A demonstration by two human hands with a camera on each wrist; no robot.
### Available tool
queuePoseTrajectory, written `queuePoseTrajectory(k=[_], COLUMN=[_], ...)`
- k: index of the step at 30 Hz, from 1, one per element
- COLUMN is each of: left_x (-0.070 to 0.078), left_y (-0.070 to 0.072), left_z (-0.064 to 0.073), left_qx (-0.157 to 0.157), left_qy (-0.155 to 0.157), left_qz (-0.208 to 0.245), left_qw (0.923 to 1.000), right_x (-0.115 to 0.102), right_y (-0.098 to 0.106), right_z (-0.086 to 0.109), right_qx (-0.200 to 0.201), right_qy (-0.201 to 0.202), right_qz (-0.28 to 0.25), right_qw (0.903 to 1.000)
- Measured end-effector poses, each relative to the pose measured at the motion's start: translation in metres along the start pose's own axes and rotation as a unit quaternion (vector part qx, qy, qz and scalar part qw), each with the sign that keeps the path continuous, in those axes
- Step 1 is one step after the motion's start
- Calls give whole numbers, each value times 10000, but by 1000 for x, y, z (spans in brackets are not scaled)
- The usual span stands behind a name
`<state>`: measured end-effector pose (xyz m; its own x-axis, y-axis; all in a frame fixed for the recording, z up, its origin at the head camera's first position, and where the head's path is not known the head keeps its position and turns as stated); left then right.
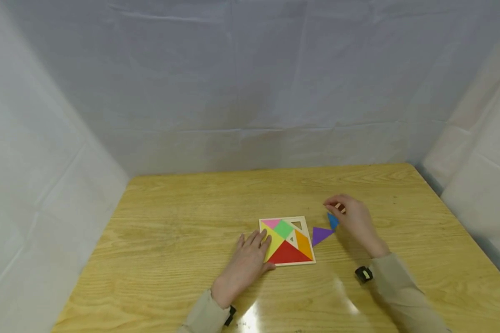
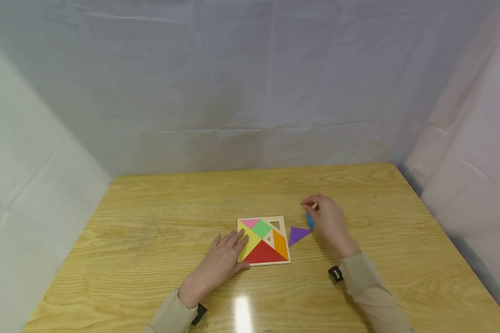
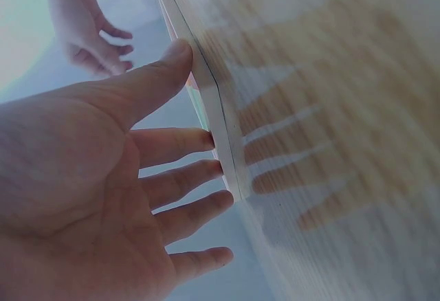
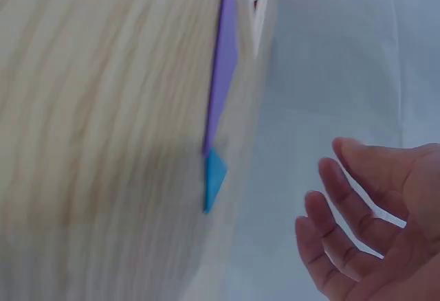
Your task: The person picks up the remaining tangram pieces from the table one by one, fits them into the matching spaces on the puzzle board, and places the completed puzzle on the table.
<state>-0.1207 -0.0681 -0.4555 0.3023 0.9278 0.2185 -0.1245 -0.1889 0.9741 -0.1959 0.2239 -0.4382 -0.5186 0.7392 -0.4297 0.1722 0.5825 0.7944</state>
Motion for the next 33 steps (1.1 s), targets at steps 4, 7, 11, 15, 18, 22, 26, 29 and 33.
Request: queuePoseTrajectory(k=[4,7,11,15,18,22,26,29,33], left_x=[-1,-1,-1,0,0,0,1,1,1], left_y=[-1,-2,-2,-1,-1,0,0,0,0], left_z=[0,-1,0,0,0,0,0,0,0], left_qx=[58,74,36,16,-2,-69,-113,-99,-69], left_qy=[-27,-43,-38,-29,-21,4,33,24,-5], left_qz=[-70,-77,-32,-12,0,40,31,16,12], left_qw=[10000,9999,10000,10000,10000,10000,9999,9999,10000], right_x=[12,17,19,18,17,15,14,14,16], right_y=[1,1,1,2,2,3,2,0,-1], right_z=[5,8,11,12,12,9,6,6,7], right_qx=[-380,-675,-1024,-1393,-1601,-1784,-1913,-1909,-1786], right_qy=[-280,-584,-933,-1220,-1397,-1588,-1710,-1709,-1546], right_qz=[129,246,456,576,561,529,525,422,158], right_qw=[9988,9957,9893,9810,9756,9696,9651,9657,9716])
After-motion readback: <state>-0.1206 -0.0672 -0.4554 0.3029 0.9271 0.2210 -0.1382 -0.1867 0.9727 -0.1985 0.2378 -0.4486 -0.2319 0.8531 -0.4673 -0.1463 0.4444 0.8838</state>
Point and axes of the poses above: each hand's wrist, its own z-axis away from the middle knuckle, its own y-axis out of the back of the hand, x = y × z, the point moved 1 cm from there along -z, towards the middle knuckle, and after that the axes turned 12 degrees about y, right-handed, at the moved point
